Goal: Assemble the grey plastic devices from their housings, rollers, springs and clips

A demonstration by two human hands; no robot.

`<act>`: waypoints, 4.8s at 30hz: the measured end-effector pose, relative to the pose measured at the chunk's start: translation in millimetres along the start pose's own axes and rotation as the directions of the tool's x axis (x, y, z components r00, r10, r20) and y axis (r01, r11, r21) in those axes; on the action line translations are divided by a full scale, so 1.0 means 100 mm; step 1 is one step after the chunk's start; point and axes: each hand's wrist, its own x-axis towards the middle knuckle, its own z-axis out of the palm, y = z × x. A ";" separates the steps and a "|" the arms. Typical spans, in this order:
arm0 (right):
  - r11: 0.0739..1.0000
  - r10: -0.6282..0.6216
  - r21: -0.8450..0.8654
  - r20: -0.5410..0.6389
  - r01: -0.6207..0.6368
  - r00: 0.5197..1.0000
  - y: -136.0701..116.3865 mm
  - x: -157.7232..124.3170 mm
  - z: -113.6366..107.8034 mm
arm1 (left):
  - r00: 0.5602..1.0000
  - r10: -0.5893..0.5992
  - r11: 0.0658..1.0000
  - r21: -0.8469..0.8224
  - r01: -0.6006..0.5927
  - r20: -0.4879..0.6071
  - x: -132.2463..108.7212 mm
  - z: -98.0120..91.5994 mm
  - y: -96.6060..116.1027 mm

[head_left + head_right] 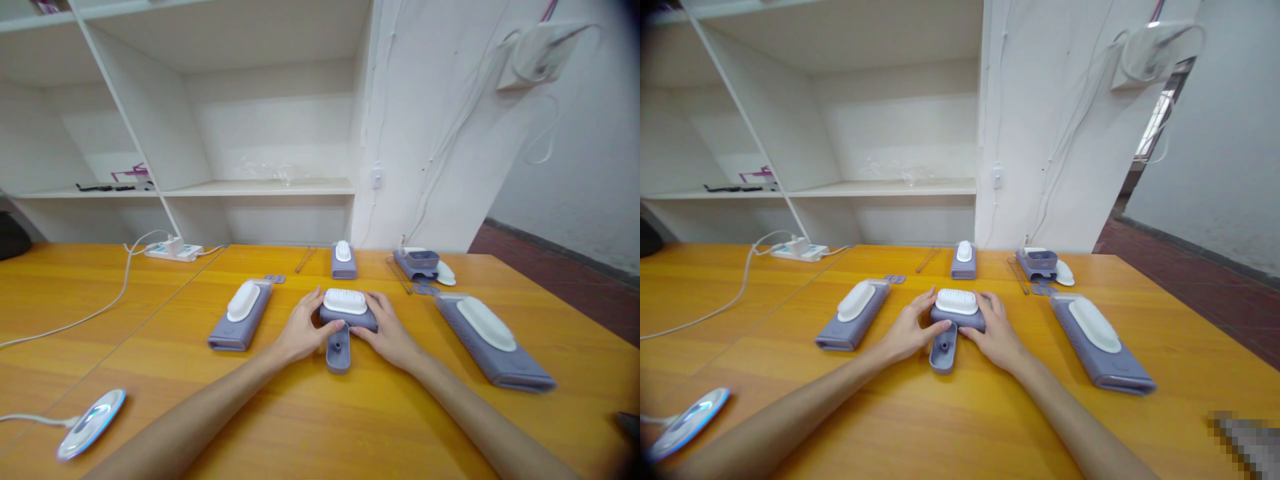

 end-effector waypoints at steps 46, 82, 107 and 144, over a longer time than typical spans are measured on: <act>0.974 0.217 0.006 -0.301 -0.226 0.928 0.10 0.06 -0.02 | 0.916 -0.188 0.965 -0.241 0.104 -0.354 -0.06 0.07 -0.03; 0.893 0.131 -0.313 -0.506 -0.323 0.852 0.21 0.03 -0.01 | 0.955 -0.281 0.838 0.460 0.293 -0.096 0.80 -0.31 -0.39; 0.931 -0.276 -0.329 -0.361 0.155 0.891 -0.22 -0.09 -0.10 | 0.948 0.317 0.933 0.191 -0.304 -0.040 0.81 -0.69 0.90; 0.993 0.023 0.116 -0.343 0.017 0.939 -0.15 -0.07 -0.10 | 0.978 -0.095 0.957 0.288 0.038 0.186 0.96 -0.68 -0.13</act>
